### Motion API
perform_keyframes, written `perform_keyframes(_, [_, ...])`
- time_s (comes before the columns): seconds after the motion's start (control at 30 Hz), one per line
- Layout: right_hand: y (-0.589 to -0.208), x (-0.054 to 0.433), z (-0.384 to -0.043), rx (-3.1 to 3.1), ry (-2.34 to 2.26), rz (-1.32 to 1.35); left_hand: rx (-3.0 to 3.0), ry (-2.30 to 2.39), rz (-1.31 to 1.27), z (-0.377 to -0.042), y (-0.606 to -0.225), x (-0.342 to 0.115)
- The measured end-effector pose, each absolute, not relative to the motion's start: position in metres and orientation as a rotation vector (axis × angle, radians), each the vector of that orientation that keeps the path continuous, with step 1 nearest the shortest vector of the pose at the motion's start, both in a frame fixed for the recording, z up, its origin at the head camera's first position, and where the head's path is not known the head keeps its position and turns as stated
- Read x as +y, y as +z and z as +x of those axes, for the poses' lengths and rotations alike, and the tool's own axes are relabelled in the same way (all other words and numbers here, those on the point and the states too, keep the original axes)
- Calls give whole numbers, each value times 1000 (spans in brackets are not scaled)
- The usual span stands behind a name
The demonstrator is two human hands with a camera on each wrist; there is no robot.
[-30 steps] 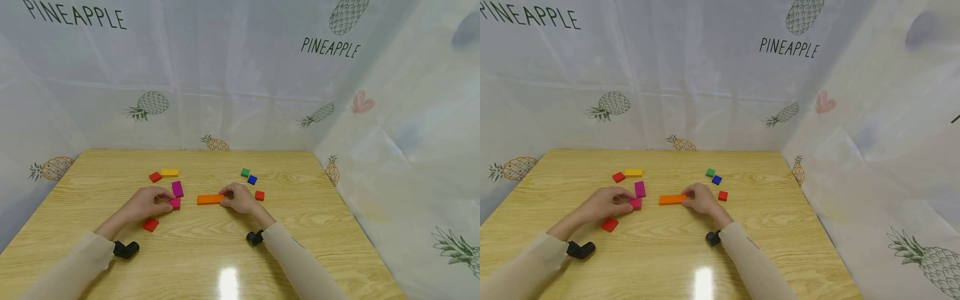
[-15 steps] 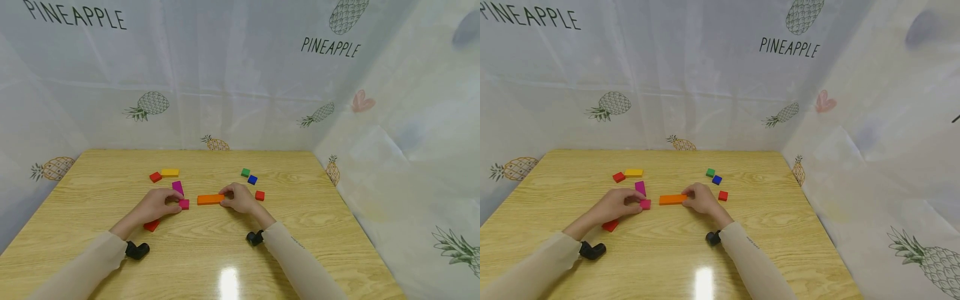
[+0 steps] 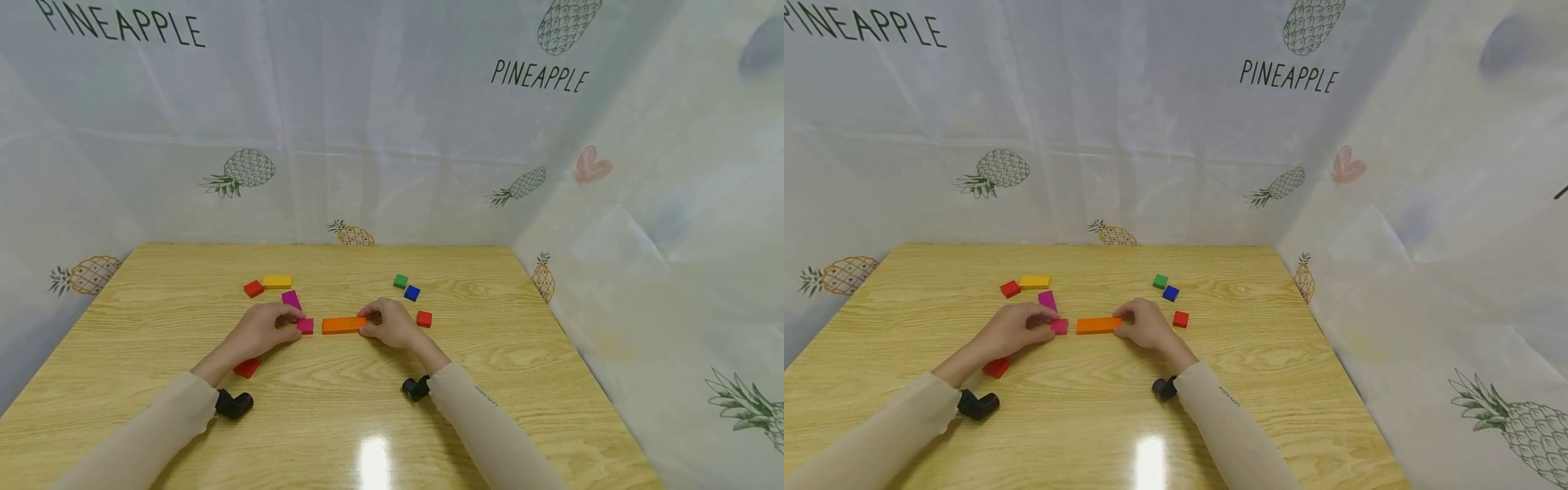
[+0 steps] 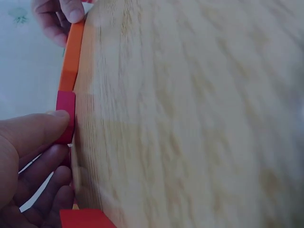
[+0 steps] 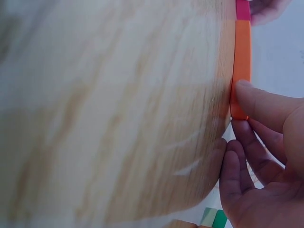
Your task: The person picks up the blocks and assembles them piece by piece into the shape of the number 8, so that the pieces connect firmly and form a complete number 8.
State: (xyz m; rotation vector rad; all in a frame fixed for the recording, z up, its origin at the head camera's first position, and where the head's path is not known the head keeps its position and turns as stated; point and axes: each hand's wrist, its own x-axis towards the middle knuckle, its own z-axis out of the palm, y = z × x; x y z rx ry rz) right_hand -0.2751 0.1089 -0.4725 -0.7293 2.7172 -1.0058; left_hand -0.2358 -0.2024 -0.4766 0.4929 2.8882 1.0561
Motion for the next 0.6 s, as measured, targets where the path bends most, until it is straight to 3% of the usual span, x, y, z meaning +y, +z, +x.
perform_keyframes(0.6, [-473, 108, -274, 2729, -987, -700, 2899, 1068, 461, -250, -476, -192])
